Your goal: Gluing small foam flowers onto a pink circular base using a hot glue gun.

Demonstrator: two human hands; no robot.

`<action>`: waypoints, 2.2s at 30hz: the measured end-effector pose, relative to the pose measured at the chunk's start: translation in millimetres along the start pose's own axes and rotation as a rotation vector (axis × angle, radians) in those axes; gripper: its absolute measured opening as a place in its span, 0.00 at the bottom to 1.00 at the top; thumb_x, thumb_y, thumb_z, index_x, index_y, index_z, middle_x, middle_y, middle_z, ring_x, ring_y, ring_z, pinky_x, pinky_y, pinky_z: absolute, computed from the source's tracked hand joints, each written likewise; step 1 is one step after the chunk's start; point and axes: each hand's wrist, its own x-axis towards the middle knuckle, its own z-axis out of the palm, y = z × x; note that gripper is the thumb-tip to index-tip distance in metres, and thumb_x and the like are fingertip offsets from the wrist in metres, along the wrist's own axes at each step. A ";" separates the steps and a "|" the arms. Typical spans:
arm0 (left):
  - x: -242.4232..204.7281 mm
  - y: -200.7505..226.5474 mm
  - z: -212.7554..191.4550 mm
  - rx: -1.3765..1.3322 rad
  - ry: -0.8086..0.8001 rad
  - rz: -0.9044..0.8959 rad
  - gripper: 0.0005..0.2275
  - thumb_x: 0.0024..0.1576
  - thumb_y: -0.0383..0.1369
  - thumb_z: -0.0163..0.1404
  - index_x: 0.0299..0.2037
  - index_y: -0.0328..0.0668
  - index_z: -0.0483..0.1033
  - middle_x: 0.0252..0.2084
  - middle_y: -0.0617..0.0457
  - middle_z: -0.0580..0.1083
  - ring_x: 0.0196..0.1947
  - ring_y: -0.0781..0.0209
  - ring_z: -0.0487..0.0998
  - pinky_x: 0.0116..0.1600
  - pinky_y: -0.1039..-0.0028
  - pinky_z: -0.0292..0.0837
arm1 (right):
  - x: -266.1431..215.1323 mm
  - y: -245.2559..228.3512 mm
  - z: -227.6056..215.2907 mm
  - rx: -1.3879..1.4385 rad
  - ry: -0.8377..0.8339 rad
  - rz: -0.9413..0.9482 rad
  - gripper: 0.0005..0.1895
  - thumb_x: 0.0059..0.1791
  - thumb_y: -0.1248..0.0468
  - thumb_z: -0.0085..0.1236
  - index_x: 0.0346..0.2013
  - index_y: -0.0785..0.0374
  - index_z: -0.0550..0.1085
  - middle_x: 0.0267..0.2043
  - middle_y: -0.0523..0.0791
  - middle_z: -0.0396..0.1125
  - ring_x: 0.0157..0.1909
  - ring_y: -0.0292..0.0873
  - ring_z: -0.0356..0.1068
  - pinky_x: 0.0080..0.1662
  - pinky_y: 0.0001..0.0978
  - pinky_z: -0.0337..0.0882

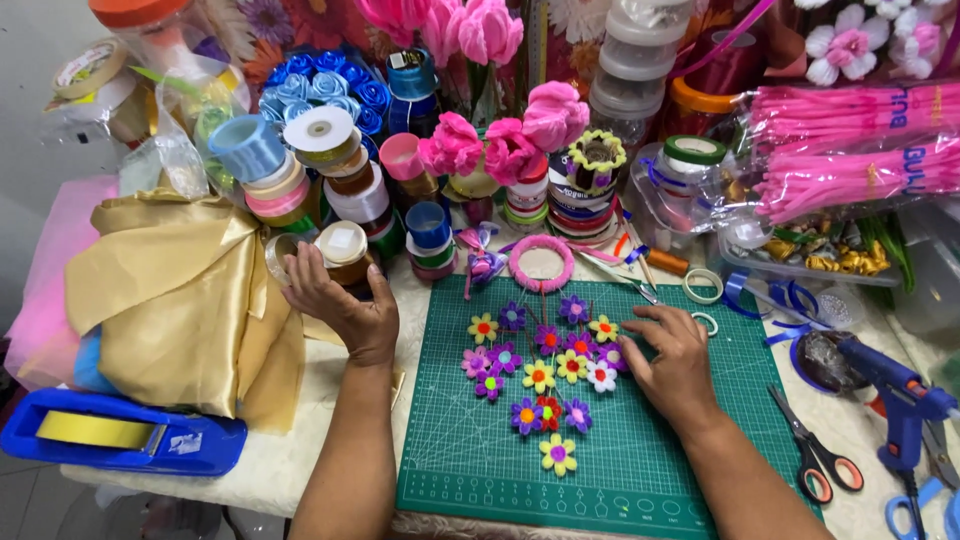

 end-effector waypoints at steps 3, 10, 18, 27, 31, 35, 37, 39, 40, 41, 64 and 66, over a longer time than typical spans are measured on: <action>0.1 0.1 -0.9 -0.022 -0.008 -0.007 0.31 0.60 0.35 0.54 0.71 0.30 0.57 0.69 0.32 0.61 0.70 0.26 0.56 0.68 0.35 0.44 | 2.5 -6.1 -6.7 -0.008 -0.011 0.040 0.06 0.48 0.57 0.66 0.38 0.49 0.83 0.47 0.40 0.76 0.57 0.46 0.73 0.55 0.42 0.67; 3.3 7.5 -5.6 -0.045 -0.030 0.007 0.31 0.59 0.33 0.56 0.69 0.27 0.58 0.68 0.30 0.61 0.69 0.24 0.58 0.68 0.35 0.46 | 3.2 4.6 -7.3 -0.011 0.043 0.007 0.07 0.47 0.58 0.67 0.40 0.48 0.82 0.49 0.40 0.75 0.57 0.45 0.72 0.56 0.42 0.67; -1.0 29.0 -5.7 -0.471 -0.088 -0.116 0.20 0.57 0.23 0.59 0.59 0.28 0.70 0.44 0.43 0.76 0.38 0.51 0.80 0.44 0.68 0.77 | 28.2 26.2 -23.1 0.163 0.065 -0.041 0.10 0.47 0.61 0.70 0.43 0.49 0.82 0.48 0.48 0.74 0.51 0.58 0.74 0.52 0.49 0.70; -6.2 74.4 -0.3 -0.623 -0.627 -0.043 0.04 0.57 0.28 0.60 0.39 0.49 0.84 0.32 0.55 0.77 0.31 0.55 0.79 0.37 0.69 0.75 | 68.9 14.1 -37.4 0.216 -0.170 -0.018 0.04 0.48 0.68 0.67 0.38 0.58 0.83 0.41 0.51 0.76 0.46 0.58 0.75 0.50 0.49 0.72; -16.7 87.4 16.1 -0.631 -0.841 0.052 0.03 0.59 0.34 0.58 0.39 0.49 0.84 0.32 0.50 0.78 0.34 0.46 0.81 0.43 0.61 0.76 | 75.1 13.7 -9.0 0.248 -0.202 -0.010 0.06 0.45 0.67 0.68 0.36 0.58 0.83 0.40 0.53 0.76 0.46 0.62 0.75 0.49 0.53 0.72; -1.3 109.5 35.5 -0.584 -1.039 0.132 0.04 0.57 0.32 0.58 0.38 0.47 0.85 0.35 0.46 0.79 0.39 0.41 0.81 0.47 0.57 0.76 | 87.6 0.7 9.6 0.212 -0.279 -0.021 0.04 0.45 0.65 0.66 0.35 0.57 0.83 0.38 0.53 0.76 0.44 0.63 0.75 0.47 0.53 0.73; -6.8 112.8 52.9 -0.560 -1.113 0.154 0.04 0.56 0.30 0.57 0.38 0.46 0.86 0.36 0.45 0.80 0.40 0.40 0.81 0.49 0.56 0.75 | 90.9 -5.3 19.7 0.218 -0.288 -0.001 0.04 0.46 0.65 0.66 0.35 0.57 0.83 0.37 0.53 0.76 0.44 0.62 0.75 0.47 0.53 0.73; -22.9 112.3 75.5 -0.398 -1.186 0.229 0.05 0.57 0.33 0.57 0.41 0.49 0.84 0.36 0.49 0.76 0.42 0.45 0.78 0.50 0.55 0.72 | 95.0 -11.3 28.0 0.185 -0.305 0.020 0.05 0.45 0.64 0.67 0.34 0.57 0.84 0.36 0.51 0.76 0.44 0.61 0.75 0.46 0.54 0.73; -27.8 112.5 84.1 -0.398 -1.188 0.227 0.05 0.57 0.33 0.57 0.41 0.49 0.84 0.36 0.49 0.76 0.42 0.45 0.78 0.50 0.55 0.72 | 95.8 -14.4 31.4 0.185 -0.308 0.021 0.05 0.45 0.64 0.67 0.34 0.57 0.84 0.36 0.51 0.76 0.44 0.61 0.75 0.46 0.54 0.73; -32.8 112.5 92.8 -0.328 -1.242 0.240 0.06 0.57 0.34 0.58 0.42 0.50 0.84 0.37 0.50 0.75 0.44 0.47 0.78 0.51 0.57 0.72 | 96.6 -17.5 34.9 0.200 -0.316 0.045 0.04 0.45 0.64 0.66 0.34 0.57 0.84 0.35 0.51 0.76 0.43 0.61 0.75 0.46 0.53 0.73; -79.4 122.3 146.1 -0.264 -1.244 0.165 0.03 0.51 0.35 0.61 0.32 0.50 0.85 0.32 0.50 0.74 0.43 0.47 0.77 0.53 0.55 0.70 | 83.4 -13.4 96.1 -0.064 -0.399 0.183 0.08 0.45 0.54 0.64 0.27 0.51 0.82 0.27 0.44 0.71 0.43 0.52 0.71 0.48 0.47 0.67; -84.1 121.3 147.5 -0.277 -1.227 0.147 0.02 0.51 0.34 0.61 0.31 0.51 0.85 0.32 0.52 0.73 0.42 0.50 0.77 0.52 0.57 0.71 | 81.5 -15.4 93.3 -0.036 -0.392 0.198 0.07 0.45 0.55 0.63 0.26 0.52 0.81 0.27 0.44 0.70 0.43 0.52 0.71 0.48 0.47 0.67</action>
